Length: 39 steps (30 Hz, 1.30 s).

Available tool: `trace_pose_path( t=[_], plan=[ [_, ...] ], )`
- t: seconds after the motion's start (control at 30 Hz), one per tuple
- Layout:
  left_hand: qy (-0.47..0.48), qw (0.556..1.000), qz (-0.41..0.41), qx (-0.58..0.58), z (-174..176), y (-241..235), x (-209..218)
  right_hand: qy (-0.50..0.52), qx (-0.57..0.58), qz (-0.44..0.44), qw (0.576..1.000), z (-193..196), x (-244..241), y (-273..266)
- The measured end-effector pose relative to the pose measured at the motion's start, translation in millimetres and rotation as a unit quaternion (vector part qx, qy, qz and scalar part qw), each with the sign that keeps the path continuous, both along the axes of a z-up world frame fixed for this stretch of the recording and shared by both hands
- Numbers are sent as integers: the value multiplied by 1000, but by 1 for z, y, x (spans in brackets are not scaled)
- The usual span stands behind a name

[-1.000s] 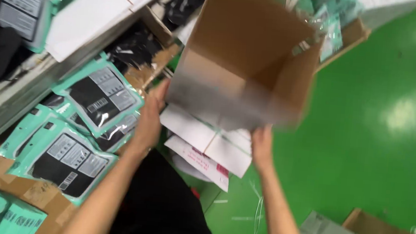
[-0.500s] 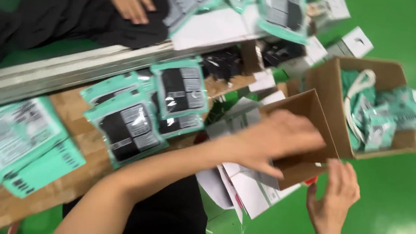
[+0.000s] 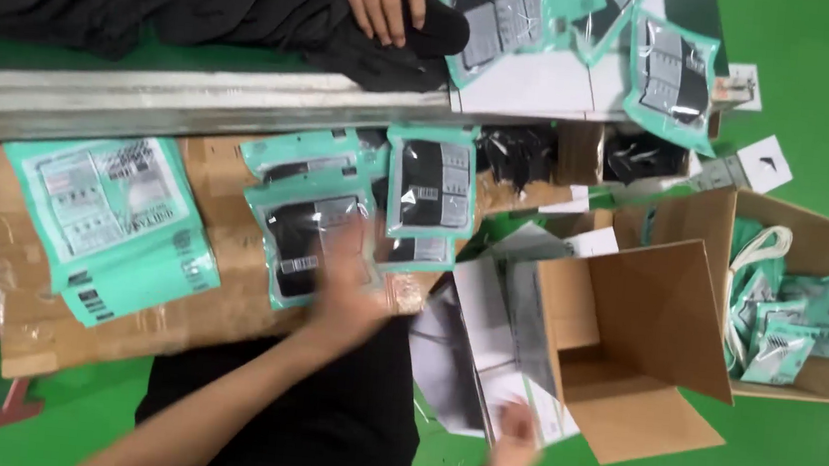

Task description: Packing black face masks into plastic pouches and then into cardboard boxes.

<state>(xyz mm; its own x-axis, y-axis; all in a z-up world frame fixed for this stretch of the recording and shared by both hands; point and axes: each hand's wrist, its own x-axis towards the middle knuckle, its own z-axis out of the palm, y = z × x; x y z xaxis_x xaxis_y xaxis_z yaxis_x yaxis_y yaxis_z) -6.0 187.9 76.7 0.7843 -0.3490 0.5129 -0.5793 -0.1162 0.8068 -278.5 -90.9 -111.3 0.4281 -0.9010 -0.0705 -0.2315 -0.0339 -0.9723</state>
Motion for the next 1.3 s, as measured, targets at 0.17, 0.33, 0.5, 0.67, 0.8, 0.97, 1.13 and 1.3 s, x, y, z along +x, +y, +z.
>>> trace_pose_path(
  t=[0.17, 0.33, 0.5, 0.67, 0.8, 0.97, 1.13, 1.3],
  plan=[
    [188, 910, 355, 106, -87, 98, 28, 65, -146, 225, 961, 176, 220, 95],
    [248, 923, 295, -2, -58, 106, 50, 182, -209, 303, 912, 123, 366, 69],
    [391, 875, 257, -121, -35, 140, 36, 98, -16, 319, 943, 123, 331, 58],
    [470, 839, 187, -202, -10, 156, 28, 104, 26, 371, 922, 139, 298, 92],
    [569, 782, 36, -252, 8, 135, 46, 138, -71, 380, 912, 152, 291, 114],
    [554, 818, -63, -139, -37, 92, 47, 21, -65, 432, 899, 152, 252, 130],
    [452, 875, -81, -149, -18, 102, 39, -146, 205, 440, 862, 234, 234, 147],
    [458, 882, -96, -56, -28, 104, 18, -20, -73, 507, 859, 143, 210, 162]
  ],
)
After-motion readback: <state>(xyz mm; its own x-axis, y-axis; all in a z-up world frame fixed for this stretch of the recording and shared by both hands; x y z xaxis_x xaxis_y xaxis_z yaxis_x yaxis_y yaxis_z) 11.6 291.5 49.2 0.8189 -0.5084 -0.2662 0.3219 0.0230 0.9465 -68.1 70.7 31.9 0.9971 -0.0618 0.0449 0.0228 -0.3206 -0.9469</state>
